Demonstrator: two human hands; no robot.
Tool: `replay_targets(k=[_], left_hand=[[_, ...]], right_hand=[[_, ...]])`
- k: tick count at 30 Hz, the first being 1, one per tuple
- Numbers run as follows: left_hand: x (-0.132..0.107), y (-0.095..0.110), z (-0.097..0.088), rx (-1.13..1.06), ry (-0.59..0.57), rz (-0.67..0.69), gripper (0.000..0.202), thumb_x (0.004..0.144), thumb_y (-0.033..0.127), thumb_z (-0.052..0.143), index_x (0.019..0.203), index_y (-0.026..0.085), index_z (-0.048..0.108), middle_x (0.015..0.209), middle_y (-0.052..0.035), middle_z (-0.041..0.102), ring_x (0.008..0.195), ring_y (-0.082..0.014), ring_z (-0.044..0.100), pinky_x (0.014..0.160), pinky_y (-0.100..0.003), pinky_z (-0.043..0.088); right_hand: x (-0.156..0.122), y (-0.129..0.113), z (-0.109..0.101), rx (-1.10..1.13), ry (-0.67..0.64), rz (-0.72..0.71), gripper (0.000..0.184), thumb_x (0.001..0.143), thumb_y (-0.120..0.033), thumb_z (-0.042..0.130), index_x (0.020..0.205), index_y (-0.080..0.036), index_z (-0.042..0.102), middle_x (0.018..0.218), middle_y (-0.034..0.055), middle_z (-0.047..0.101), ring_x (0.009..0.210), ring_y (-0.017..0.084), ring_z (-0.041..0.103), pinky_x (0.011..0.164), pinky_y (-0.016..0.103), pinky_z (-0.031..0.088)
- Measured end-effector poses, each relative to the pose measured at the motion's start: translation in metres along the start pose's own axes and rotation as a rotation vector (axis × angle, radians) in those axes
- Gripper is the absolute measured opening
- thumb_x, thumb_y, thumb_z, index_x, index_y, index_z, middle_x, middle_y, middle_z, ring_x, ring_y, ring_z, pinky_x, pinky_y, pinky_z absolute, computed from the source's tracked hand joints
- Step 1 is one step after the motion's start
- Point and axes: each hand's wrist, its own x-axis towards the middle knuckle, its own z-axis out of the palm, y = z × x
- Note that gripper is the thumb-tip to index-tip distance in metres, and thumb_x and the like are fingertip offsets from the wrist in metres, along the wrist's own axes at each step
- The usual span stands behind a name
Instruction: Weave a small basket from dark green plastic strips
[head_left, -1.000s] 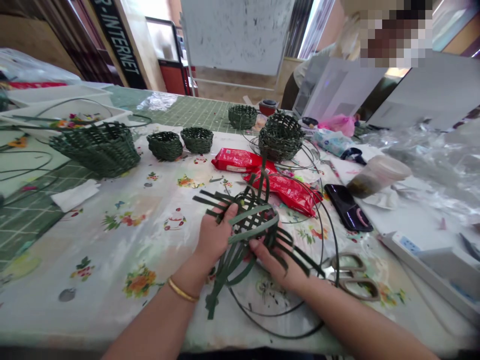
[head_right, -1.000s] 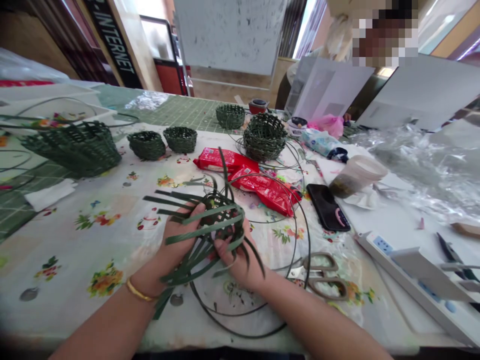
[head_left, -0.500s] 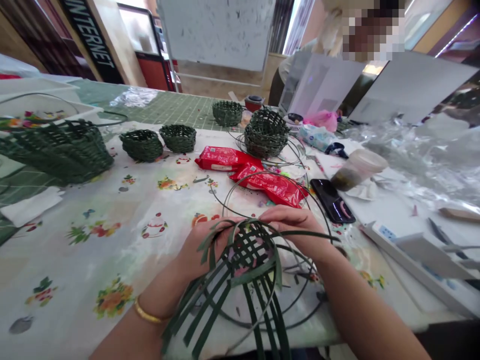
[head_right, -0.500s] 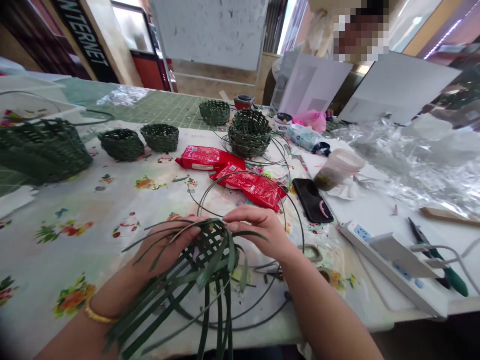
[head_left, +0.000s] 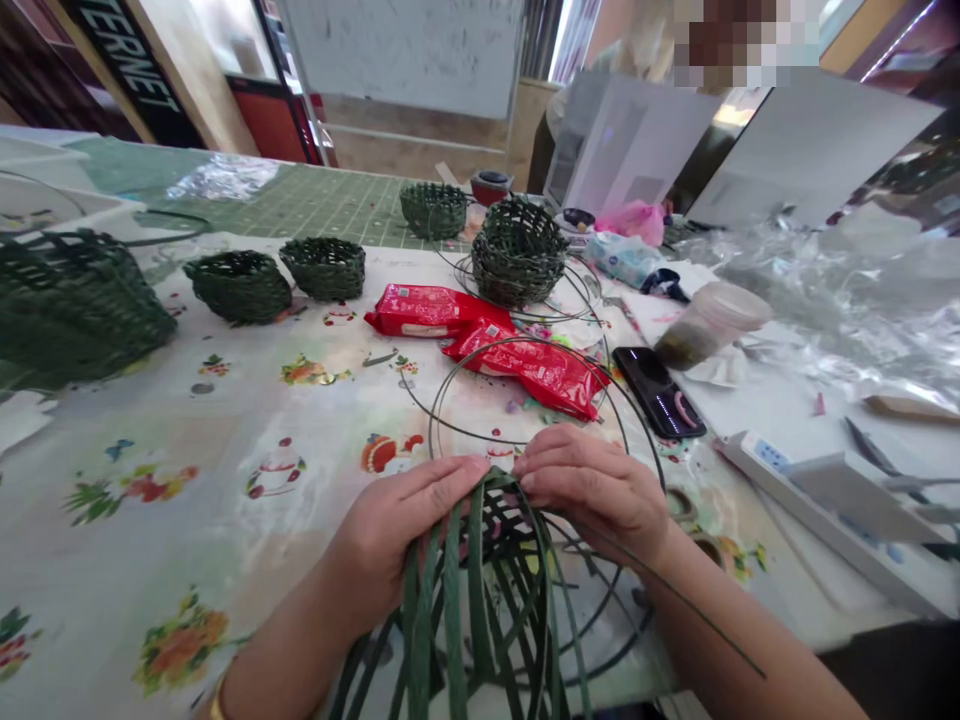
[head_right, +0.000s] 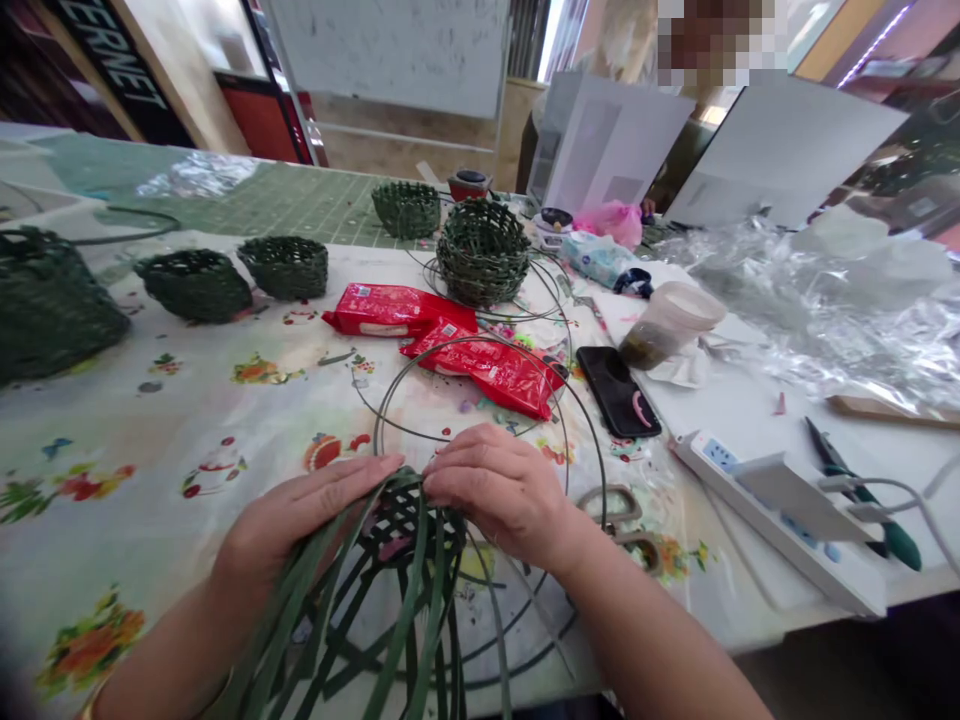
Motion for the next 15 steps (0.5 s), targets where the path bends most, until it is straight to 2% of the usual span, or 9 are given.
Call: replay_targets(k=[6, 10, 15], left_hand=[[0.004, 0.006, 0.004, 0.021, 0.039, 0.011, 0.039, 0.083, 0.015, 0.051, 0.122, 0.017, 0.051, 0.104, -0.0075, 0.066, 0.093, -0.0134, 0.063, 0.079, -0.020, 0.053], [0.003, 0.008, 0.003, 0.061, 0.001, 0.037, 0.041, 0.086, 0.015, 0.046, 0.127, 0.014, 0.046, 0.106, -0.0116, 0.063, 0.096, -0.0144, 0.060, 0.078, -0.022, 0.052], [-0.002, 0.012, 0.004, 0.138, -0.102, 0.003, 0.052, 0.084, 0.015, 0.049, 0.134, 0.015, 0.037, 0.105, -0.0116, 0.062, 0.091, -0.0167, 0.061, 0.074, -0.026, 0.052]], right_hand=[[-0.001, -0.005, 0.001, -0.142, -0.027, -0.062, 0.024, 0.081, -0.009, 0.054, 0.105, -0.012, 0.059, 0.089, 0.0120, 0.067, 0.088, 0.021, 0.061, 0.079, 0.041, 0.051], [-0.002, -0.007, -0.001, -0.202, -0.046, -0.091, 0.025, 0.087, -0.014, 0.044, 0.109, -0.011, 0.056, 0.094, 0.0133, 0.066, 0.093, 0.023, 0.059, 0.081, 0.045, 0.049], [-0.002, -0.010, 0.000, -0.309, -0.058, -0.131, 0.024, 0.088, -0.018, 0.042, 0.107, -0.016, 0.055, 0.089, 0.0088, 0.066, 0.090, 0.021, 0.058, 0.081, 0.043, 0.048]])
